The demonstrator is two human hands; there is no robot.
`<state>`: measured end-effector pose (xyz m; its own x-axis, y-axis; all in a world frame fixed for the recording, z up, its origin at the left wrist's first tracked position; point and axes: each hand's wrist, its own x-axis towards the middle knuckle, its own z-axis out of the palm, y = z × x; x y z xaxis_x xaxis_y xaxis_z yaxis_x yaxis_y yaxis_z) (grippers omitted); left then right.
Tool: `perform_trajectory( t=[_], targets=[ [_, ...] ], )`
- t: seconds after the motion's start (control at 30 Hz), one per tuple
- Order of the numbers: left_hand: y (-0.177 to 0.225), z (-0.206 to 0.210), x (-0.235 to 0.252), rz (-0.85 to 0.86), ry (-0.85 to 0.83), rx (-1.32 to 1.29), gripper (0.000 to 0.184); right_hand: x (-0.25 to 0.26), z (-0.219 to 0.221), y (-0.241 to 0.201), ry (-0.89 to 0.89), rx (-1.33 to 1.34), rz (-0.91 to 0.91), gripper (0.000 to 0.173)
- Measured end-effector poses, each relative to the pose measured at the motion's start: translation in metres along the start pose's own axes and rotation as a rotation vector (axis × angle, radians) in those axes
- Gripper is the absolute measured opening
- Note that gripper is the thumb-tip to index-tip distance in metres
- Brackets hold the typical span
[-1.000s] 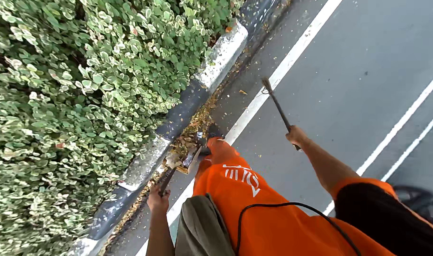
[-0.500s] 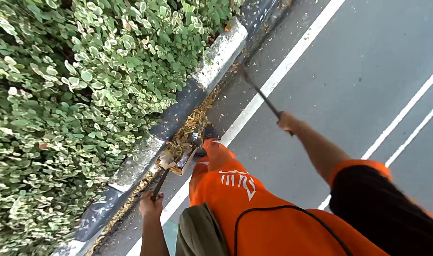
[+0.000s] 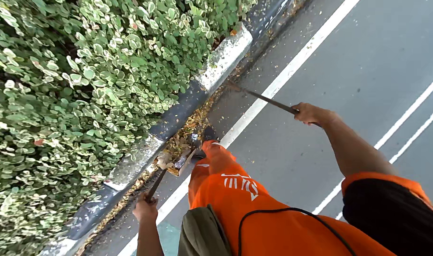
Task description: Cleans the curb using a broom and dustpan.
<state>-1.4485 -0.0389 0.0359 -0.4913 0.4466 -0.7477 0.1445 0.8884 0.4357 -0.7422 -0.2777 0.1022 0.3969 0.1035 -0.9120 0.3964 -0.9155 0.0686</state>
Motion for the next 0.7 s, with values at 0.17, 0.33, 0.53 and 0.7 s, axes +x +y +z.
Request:
perform_trajectory(
  t=[0.17,0.33,0.53,0.7],
  targets=[
    [0.006,-0.035,0.012,0.038,0.117,0.128,0.049,-0.018,0.035,0.049,0.009,0.295,-0.070,0.048],
    [0.011,-0.082,0.030,0.144,0.284,0.299,0.080,-0.128,0.066,0.077,-0.146,0.383,-0.014,0.053],
    [0.048,-0.019,-0.052,0.137,0.135,0.099,0.068,-0.231,0.140,0.059,-0.372,0.500,-0.204,0.060],
    [0.080,0.024,-0.088,-0.090,-0.603,-0.394,0.100,-0.265,0.185,-0.009,-0.542,0.389,-0.506,0.058]
  ],
)
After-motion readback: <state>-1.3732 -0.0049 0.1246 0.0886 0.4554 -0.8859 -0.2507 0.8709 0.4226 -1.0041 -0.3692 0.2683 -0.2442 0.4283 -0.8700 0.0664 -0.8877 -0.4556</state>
